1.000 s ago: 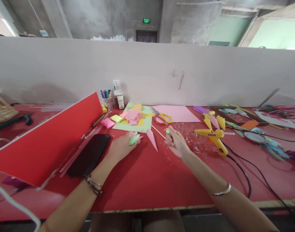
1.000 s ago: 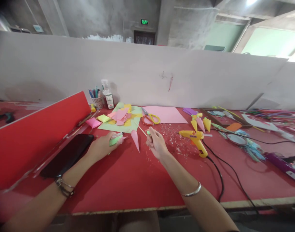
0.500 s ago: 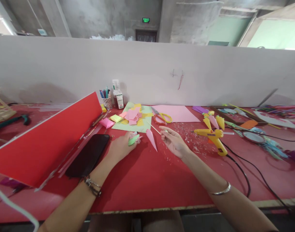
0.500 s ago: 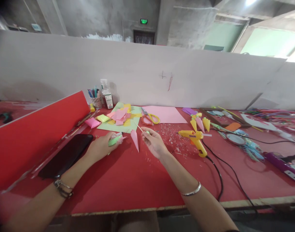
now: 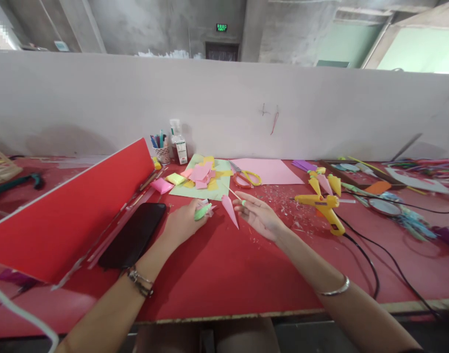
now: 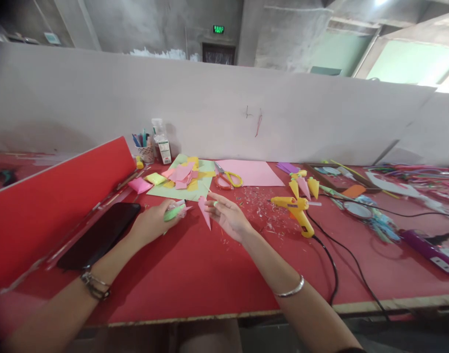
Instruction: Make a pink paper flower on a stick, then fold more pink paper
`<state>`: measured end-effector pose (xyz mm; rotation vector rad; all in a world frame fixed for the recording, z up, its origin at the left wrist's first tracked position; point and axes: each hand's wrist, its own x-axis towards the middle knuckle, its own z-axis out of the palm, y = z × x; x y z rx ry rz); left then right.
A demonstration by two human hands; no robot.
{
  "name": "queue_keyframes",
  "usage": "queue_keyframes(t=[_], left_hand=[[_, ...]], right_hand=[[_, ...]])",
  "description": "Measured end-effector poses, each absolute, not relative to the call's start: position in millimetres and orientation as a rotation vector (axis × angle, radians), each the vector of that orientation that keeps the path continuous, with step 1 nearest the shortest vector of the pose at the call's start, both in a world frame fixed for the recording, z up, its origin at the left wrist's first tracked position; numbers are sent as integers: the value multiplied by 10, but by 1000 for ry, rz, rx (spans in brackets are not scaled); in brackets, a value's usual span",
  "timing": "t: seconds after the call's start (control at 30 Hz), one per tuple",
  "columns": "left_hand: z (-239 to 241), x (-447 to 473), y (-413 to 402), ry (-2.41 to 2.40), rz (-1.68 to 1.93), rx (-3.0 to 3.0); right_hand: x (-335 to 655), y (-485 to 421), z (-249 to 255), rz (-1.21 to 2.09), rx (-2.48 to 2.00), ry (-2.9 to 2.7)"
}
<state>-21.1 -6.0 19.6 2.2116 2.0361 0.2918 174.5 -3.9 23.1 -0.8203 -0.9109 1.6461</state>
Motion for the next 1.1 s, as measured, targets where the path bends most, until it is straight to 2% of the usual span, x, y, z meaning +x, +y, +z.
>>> queue_keyframes(t=[0.37,0.57,0.8,1.1], left_hand=[[218,-216,-57,2010,289,2176],[198,-216,-61,2012,300,2216],[207,-221,-58,1994,279,2197],[195,-209,-59,2003,320,2222]], right_hand=[[1784,-44,237,1471,-936,-1021],[1752,-31,244,1575,-873,-893],[1792,-56,244,1524,-876,-1065],[1748,-12,225,1559,-886,-908]])
